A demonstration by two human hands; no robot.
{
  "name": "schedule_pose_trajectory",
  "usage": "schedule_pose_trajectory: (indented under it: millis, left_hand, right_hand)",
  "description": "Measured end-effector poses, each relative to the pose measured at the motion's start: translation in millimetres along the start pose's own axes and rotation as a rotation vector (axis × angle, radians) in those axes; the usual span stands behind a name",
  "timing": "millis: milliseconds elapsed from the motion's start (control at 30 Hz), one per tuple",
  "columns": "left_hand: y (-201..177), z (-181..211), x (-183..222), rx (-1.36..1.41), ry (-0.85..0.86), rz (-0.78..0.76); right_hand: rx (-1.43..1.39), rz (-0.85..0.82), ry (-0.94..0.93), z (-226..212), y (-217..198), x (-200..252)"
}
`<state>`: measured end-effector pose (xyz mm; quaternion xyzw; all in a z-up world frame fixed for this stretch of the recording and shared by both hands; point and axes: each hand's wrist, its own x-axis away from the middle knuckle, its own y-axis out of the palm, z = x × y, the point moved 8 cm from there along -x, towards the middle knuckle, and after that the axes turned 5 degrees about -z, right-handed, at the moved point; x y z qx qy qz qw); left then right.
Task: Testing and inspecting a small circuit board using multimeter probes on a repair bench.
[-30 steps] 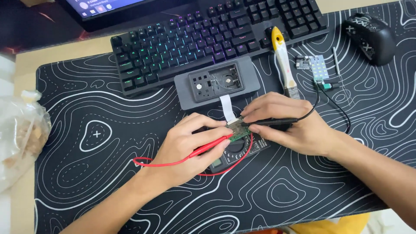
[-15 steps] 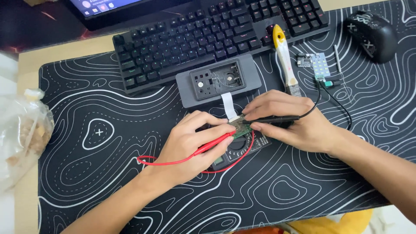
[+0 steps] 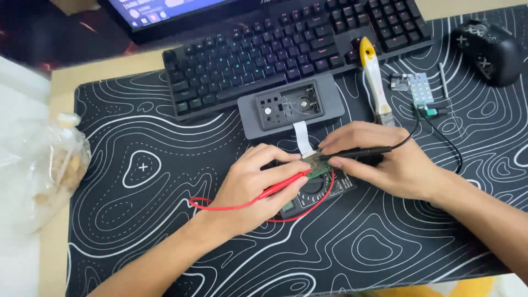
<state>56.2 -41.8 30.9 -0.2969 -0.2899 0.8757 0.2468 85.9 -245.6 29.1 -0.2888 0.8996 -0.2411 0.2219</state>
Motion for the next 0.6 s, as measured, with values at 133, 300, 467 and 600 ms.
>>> schedule_pose_trajectory:
  millis: [133, 300, 467, 600]
  left_hand:
    - [-2.8, 2.8, 0.9, -0.002, 0.018, 0.001]
    - [-2.4, 1.9, -0.1, 0.019, 0.023, -0.011]
    - [-0.9, 0.0, -1.6, 0.012, -0.001, 0.000]
    - [1.0, -1.1, 0.3, 0.028, -0.003, -0.002]
  right_hand:
    - [0.002, -0.021, 0.010, -2.1, 1.0, 1.3]
    - [0.023, -0.015, -0.011, -3.1, -0.9, 0.7]
    - [0.034, -0.015, -0.006, -3.1, -2.9, -1.7]
    - [0.024, -0.020, 0.008, -0.4, -1.7, 1.4]
